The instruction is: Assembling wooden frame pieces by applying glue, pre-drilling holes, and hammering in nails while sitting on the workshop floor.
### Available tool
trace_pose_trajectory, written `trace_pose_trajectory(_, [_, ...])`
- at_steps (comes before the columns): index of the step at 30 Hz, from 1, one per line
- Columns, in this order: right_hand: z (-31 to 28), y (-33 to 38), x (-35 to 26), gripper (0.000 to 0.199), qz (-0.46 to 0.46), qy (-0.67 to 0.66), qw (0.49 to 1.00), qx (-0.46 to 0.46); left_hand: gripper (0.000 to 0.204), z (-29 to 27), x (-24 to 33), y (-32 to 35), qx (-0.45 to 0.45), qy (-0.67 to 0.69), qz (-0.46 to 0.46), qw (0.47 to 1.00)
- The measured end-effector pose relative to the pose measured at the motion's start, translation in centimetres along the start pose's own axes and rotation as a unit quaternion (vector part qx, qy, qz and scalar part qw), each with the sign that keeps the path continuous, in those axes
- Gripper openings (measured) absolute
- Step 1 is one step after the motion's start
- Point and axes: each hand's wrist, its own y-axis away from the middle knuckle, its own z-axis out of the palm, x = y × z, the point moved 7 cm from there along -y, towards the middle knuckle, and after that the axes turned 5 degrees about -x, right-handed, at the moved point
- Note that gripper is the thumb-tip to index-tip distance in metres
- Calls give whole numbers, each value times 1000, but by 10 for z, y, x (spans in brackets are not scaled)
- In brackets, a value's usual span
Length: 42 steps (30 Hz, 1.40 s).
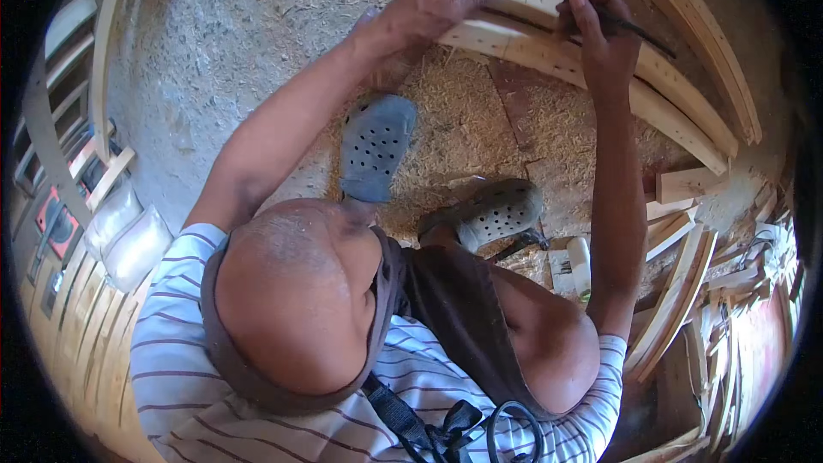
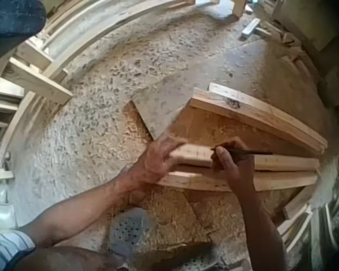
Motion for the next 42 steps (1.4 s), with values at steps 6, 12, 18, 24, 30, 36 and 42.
trace_pose_trajectory(6, [-35,-2,-10,17,-73,73,988,111,35,17,-33,-18,-69,83,-101,989])
trace_pose_trajectory(12, [-6,3,-20,12,-103,202,974,24,35,25,-40,-13,-59,98,-115,987])
trace_pose_trajectory(18, [-15,15,-43,20,-186,185,959,105,78,17,-27,-8,-173,81,-140,972])
trace_pose_trajectory(24, [-34,72,-35,60,-76,647,759,-6,81,21,69,4,-189,-166,0,968])
trace_pose_trajectory(30, [-44,60,-23,61,-50,655,754,18,87,17,43,-21,-196,-258,-1,946])
trace_pose_trajectory(36, [-5,108,-52,56,-108,498,844,167,85,-54,-18,-62,-190,-316,-25,929])
trace_pose_trajectory(42, [3,307,-13,59,86,440,874,189,86,-65,-14,-57,-170,-313,-26,934])
